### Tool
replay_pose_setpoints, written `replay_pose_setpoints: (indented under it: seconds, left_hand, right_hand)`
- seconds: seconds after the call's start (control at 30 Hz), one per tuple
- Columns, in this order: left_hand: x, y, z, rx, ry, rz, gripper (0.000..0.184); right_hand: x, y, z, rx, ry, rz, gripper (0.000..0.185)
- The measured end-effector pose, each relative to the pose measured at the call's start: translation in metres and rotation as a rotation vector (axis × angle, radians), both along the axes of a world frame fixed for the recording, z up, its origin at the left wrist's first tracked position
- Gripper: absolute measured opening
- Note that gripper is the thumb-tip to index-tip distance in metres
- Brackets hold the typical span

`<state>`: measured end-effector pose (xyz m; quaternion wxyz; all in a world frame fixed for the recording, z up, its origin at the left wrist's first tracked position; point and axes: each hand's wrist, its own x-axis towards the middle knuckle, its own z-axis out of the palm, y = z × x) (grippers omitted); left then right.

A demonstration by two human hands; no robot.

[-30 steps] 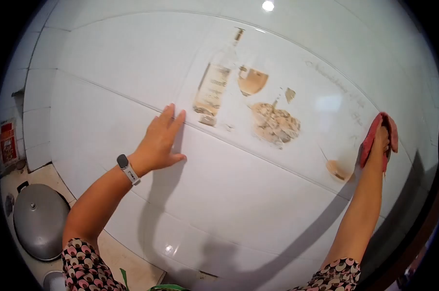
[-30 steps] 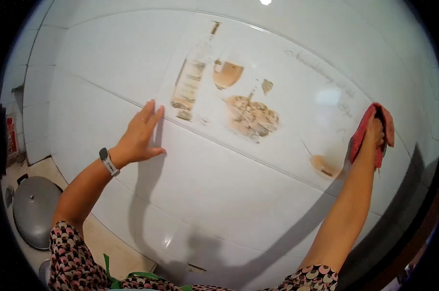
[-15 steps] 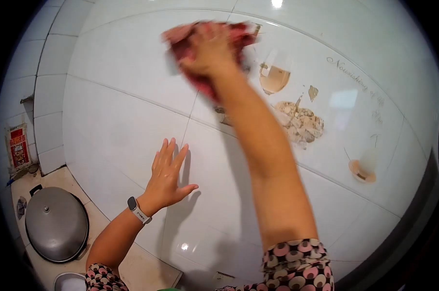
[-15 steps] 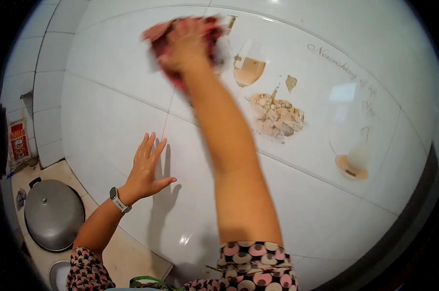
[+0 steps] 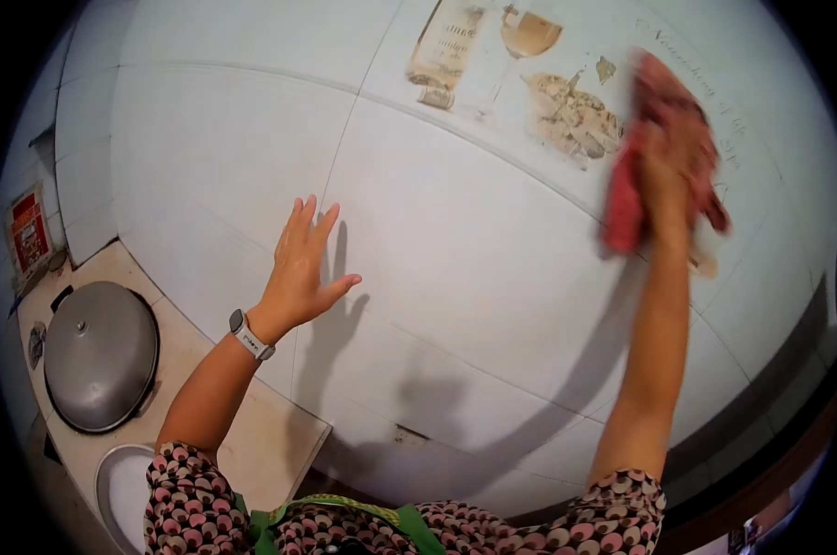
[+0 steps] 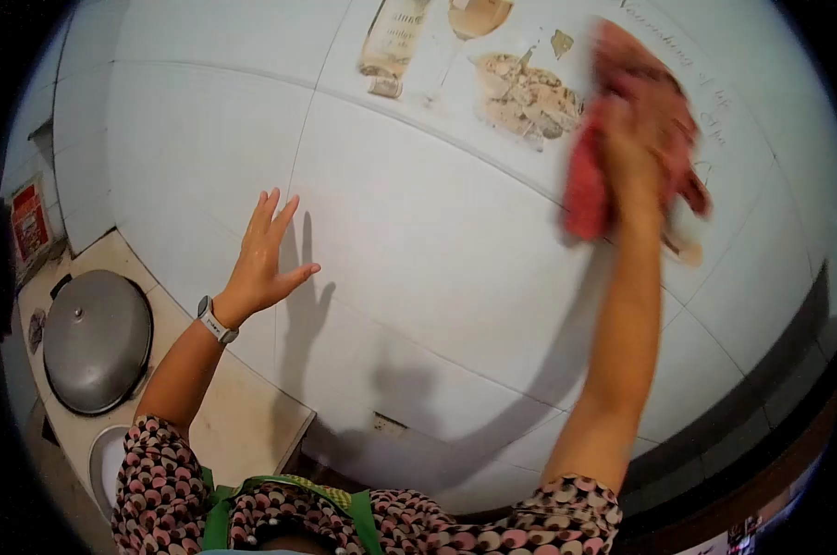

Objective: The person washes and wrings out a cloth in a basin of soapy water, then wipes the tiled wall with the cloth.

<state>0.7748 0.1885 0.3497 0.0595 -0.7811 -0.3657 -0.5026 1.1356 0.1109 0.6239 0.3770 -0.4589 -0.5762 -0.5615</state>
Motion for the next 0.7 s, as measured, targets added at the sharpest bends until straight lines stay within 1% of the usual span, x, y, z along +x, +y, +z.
replay_pose_setpoints:
  seconds: [0.03,0.07,0.1,0.17,0.2,0.23,0.3,0.33,0.37,0.4,0.43,0.47,0.5,0.57,0.6,0.63,0.67,0.7]
  left_hand:
    - [0.002,0.001,-0.007,-0.013,0.000,0.008,0.088]
    - [0.001,0.001,-0.017,-0.038,-0.013,0.019,0.088]
    - [-0.005,0.006,-0.026,-0.061,-0.024,0.032,0.088]
    - [-0.013,-0.006,-0.069,-0.122,-0.044,0.046,0.087]
    - [-0.016,-0.015,-0.095,-0.184,-0.065,0.059,0.086]
    - [-0.018,-0.024,-0.121,-0.214,-0.058,0.066,0.086]
    - [-0.022,-0.045,-0.170,-0.481,-0.052,0.140,0.083]
    - [-0.023,-0.054,-0.194,-0.543,-0.029,0.136,0.083]
    - [-0.025,-0.063,-0.208,-0.569,-0.026,0.141,0.083]
    - [-0.026,-0.071,-0.220,-0.634,-0.007,0.142,0.083]
    - [-0.026,-0.078,-0.230,-0.698,0.017,0.142,0.083]
    - [-0.028,-0.081,-0.239,-0.700,0.029,0.156,0.083]
    - [-0.030,-0.084,-0.244,-0.713,0.045,0.151,0.083]
    - [-0.029,-0.083,-0.245,-0.650,-0.006,0.149,0.083]
    - [-0.029,-0.083,-0.241,-0.654,0.012,0.132,0.083]
    - [-0.029,-0.081,-0.234,-0.600,-0.018,0.124,0.082]
    - [-0.030,-0.081,-0.227,-0.549,-0.049,0.116,0.082]
    - [-0.025,-0.080,-0.219,-0.557,-0.025,0.107,0.082]
  right_hand:
    - [0.065,0.000,0.002,0.249,0.029,-0.173,0.043]
    - [0.100,-0.023,0.003,0.333,0.031,-0.326,0.047]
    - [0.101,-0.051,0.000,0.269,0.142,-0.301,0.046]
    - [0.120,-0.100,-0.022,0.341,0.093,-0.047,0.040]
    - [0.129,-0.110,-0.020,0.316,0.095,-0.045,0.040]
    - [0.142,-0.116,-0.023,0.240,0.210,-0.266,0.038]
    - [0.158,-0.124,-0.020,0.060,0.405,-0.727,0.036]
    - [0.156,-0.127,-0.016,-0.028,0.489,-0.960,0.035]
    - [0.041,-0.113,-0.019,-0.081,0.414,-1.120,0.030]
    - [0.051,-0.078,-0.023,-0.104,0.403,-1.125,0.030]
    - [0.073,-0.036,-0.039,0.138,0.179,-0.894,0.035]
    - [0.085,-0.012,-0.054,0.366,-0.031,-0.646,0.041]
    - [-0.014,-0.010,-0.076,0.053,0.282,-0.878,0.042]
    - [-0.058,0.009,-0.134,0.086,-0.062,-0.269,0.041]
    - [-0.074,0.010,-0.162,0.053,-0.142,-0.315,0.040]
    - [-0.086,0.010,-0.188,0.026,-0.220,-0.356,0.039]
    - [-0.094,0.008,-0.219,-0.054,-0.250,-0.147,0.037]
    - [-0.084,0.015,-0.258,-0.186,-0.236,-0.020,0.040]
